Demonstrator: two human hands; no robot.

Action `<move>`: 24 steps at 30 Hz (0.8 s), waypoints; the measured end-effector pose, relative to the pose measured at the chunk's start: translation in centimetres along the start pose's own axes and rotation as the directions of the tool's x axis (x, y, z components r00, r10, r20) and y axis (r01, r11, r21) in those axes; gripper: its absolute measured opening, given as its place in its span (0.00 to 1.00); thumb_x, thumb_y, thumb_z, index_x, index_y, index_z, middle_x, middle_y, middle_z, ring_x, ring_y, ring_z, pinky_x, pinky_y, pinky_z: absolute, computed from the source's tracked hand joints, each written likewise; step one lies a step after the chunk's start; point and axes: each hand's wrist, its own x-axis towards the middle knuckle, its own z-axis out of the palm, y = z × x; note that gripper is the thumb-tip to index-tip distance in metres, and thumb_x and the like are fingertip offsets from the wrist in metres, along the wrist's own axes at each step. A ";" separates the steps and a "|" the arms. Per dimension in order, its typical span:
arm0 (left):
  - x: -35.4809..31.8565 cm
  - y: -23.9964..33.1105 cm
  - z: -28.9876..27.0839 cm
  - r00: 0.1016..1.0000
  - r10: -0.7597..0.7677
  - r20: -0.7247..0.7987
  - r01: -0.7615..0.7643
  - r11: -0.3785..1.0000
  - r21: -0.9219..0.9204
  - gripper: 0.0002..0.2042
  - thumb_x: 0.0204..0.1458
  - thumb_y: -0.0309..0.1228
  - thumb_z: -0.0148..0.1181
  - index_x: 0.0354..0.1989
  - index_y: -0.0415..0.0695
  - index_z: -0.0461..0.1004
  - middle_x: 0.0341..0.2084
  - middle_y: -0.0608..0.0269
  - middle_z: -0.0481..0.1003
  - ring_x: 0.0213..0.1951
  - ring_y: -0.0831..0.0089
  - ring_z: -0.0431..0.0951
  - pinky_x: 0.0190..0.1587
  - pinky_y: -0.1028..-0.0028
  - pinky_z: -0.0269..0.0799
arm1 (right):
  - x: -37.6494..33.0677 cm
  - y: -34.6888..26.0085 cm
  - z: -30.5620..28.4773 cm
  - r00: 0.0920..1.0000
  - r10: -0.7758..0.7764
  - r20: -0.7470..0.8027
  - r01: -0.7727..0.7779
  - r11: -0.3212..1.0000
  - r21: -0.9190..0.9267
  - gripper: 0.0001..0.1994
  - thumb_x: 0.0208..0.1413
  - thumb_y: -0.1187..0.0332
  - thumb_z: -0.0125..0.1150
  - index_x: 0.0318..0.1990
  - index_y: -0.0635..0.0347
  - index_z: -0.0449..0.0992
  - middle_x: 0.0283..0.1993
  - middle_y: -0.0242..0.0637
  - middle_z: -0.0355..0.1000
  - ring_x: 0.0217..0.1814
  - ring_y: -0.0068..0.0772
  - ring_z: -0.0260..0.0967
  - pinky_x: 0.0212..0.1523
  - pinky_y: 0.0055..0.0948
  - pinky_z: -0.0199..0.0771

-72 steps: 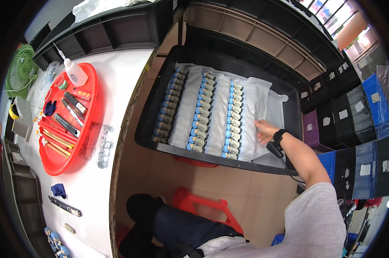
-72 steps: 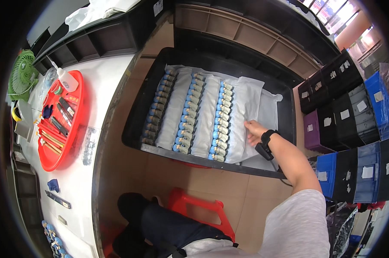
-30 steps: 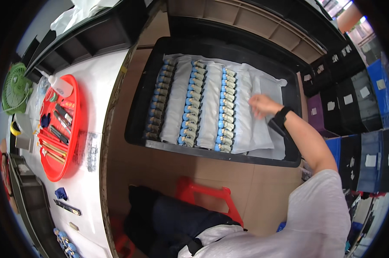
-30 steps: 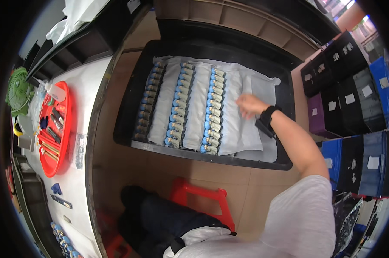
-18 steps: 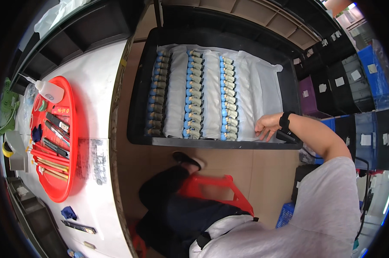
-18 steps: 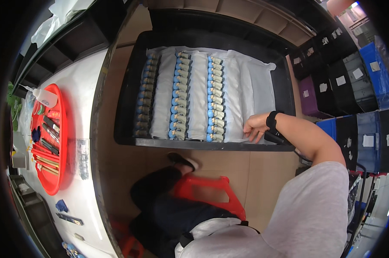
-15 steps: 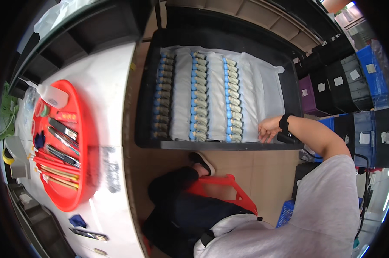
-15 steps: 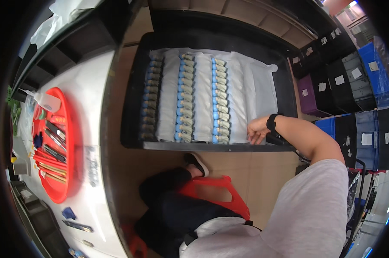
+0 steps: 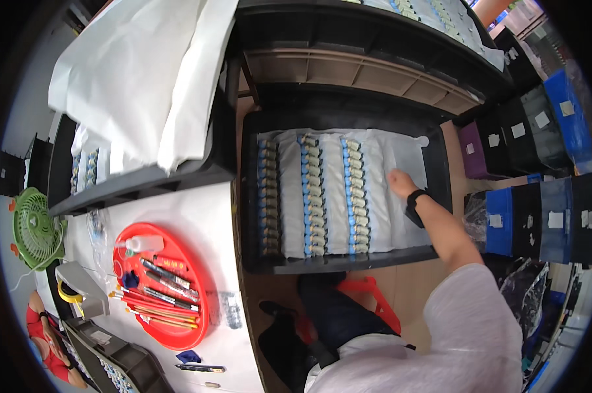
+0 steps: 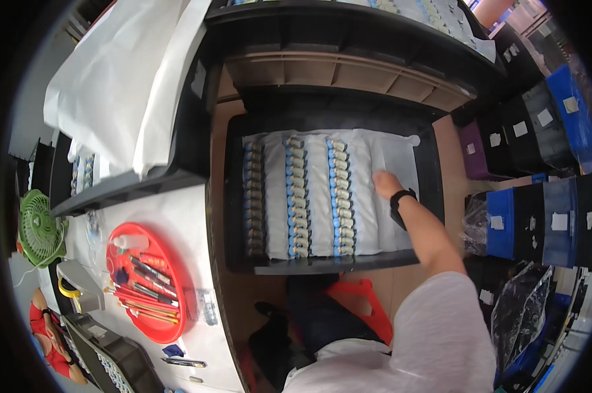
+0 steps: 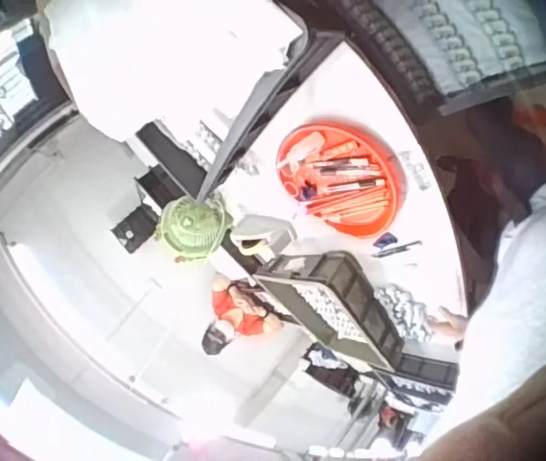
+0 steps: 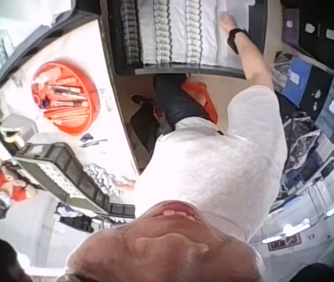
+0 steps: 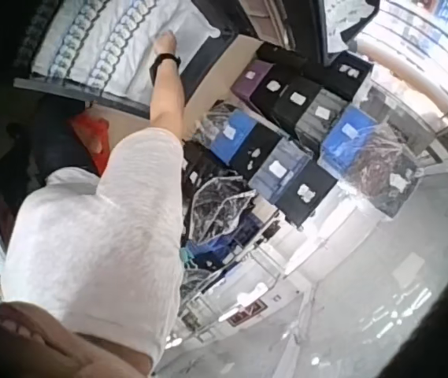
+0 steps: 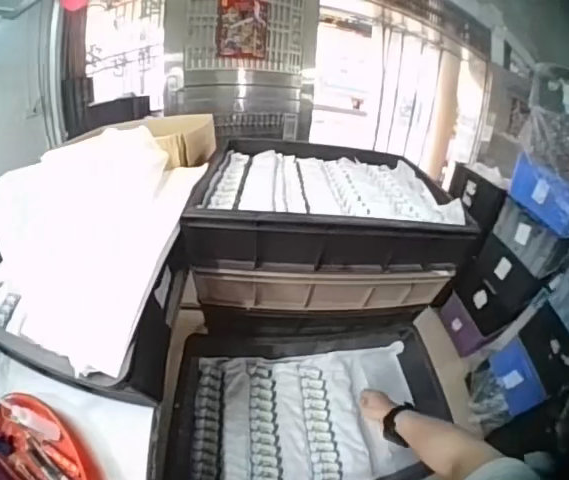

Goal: The person picks small blue and white figurines from a tray, attaches a small red cap to each, and places the finished units into a black bin. The person repeats this process for multiple figurines and then covers the bin with a white sheet.

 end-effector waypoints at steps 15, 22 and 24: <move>0.1 14.6 -2.3 0.969 0.246 0.030 -0.225 0.923 -0.312 0.18 0.54 0.29 0.53 0.52 0.36 0.64 0.50 0.47 0.67 0.54 0.55 0.65 0.57 0.64 0.58 | 4.6 3.9 2.6 0.917 -0.007 -0.399 0.156 0.927 0.342 0.17 0.54 0.72 0.52 0.50 0.70 0.65 0.37 0.52 0.72 0.37 0.44 0.73 0.39 0.36 0.73; 7.8 22.2 -6.3 0.804 0.564 -0.187 -0.590 0.720 -0.365 0.13 0.42 0.17 0.58 0.39 0.38 0.69 0.38 0.53 0.73 0.42 0.55 0.71 0.48 0.65 0.65 | -7.2 -0.2 -0.8 0.998 0.056 -0.024 -0.021 0.676 0.737 0.21 0.63 0.56 0.43 0.32 0.65 0.74 0.08 0.32 0.60 0.06 0.26 0.59 0.10 0.27 0.59; 12.5 25.7 -6.6 0.619 0.736 -0.273 -0.782 0.544 -0.304 0.16 0.42 0.20 0.60 0.43 0.38 0.68 0.40 0.51 0.72 0.44 0.55 0.70 0.49 0.64 0.64 | -9.9 -3.6 -4.2 0.996 -0.004 0.090 -0.069 0.606 0.793 0.26 0.62 0.50 0.42 0.28 0.64 0.75 0.08 0.29 0.57 0.05 0.23 0.54 0.09 0.24 0.54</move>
